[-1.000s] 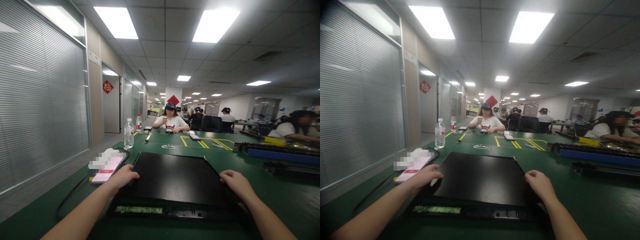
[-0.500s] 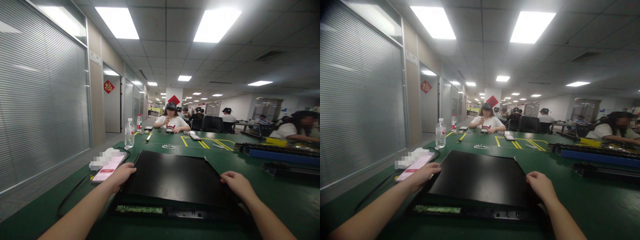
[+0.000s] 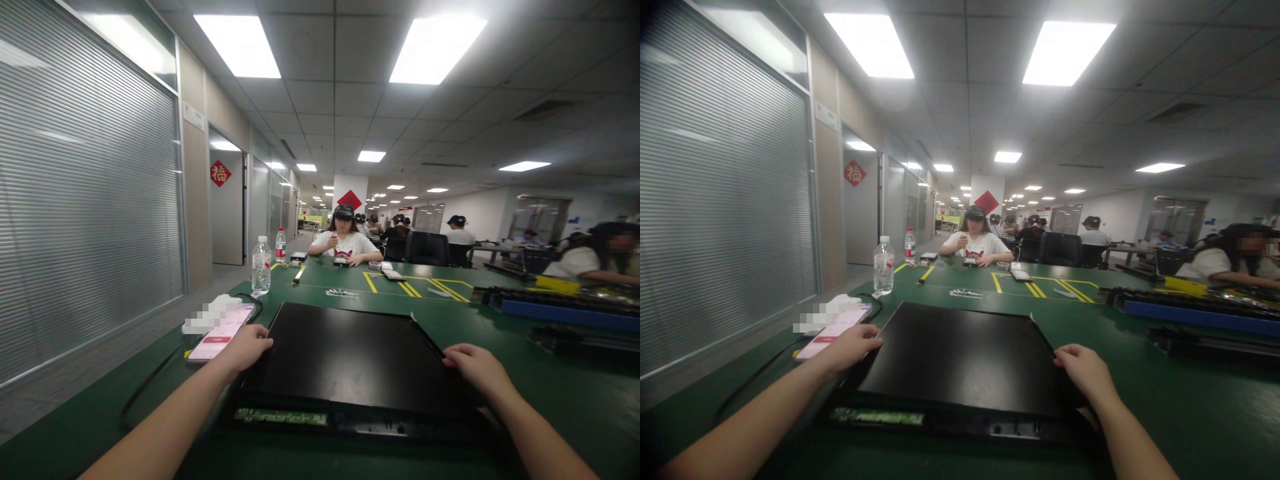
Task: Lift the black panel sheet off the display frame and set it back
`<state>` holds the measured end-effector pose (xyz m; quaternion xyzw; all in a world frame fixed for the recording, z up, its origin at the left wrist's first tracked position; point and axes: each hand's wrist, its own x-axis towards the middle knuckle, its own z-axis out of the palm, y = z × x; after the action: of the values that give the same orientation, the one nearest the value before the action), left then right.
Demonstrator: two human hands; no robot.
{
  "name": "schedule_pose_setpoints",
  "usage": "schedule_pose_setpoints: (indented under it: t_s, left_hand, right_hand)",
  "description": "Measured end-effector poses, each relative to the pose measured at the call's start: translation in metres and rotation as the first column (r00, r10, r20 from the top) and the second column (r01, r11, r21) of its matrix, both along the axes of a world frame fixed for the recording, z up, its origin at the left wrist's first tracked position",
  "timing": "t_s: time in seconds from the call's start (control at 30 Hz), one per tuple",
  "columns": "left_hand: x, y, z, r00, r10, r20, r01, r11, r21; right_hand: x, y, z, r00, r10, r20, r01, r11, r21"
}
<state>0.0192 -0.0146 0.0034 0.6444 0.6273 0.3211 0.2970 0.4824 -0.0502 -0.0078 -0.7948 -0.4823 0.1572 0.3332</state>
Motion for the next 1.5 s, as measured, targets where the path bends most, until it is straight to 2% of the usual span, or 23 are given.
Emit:
schedule_pose_setpoints:
  t_s: [0.3, 0.6, 1.23, 1.5]
  left_hand:
    - [-0.002, 0.002, -0.005, 0.993, 0.040, -0.110, -0.034, 0.998, 0.055]
    - [-0.004, 0.008, -0.012, 0.990, 0.025, -0.141, -0.018, 0.998, 0.052]
    - [-0.003, 0.004, -0.006, 0.982, 0.078, -0.171, -0.075, 0.997, 0.024]
    - [-0.005, 0.008, -0.010, 0.970, 0.086, -0.228, -0.075, 0.996, 0.055]
  right_hand:
    - [-0.001, -0.001, 0.001, 1.000, 0.003, -0.029, -0.004, 1.000, -0.014]
    - [0.001, 0.000, -0.001, 1.000, 0.019, -0.025, -0.019, 0.999, -0.026]
    - [0.006, 0.005, -0.008, 0.994, 0.016, -0.109, -0.010, 0.999, 0.052]
    - [0.008, 0.006, -0.009, 0.994, -0.002, -0.111, 0.002, 1.000, 0.001]
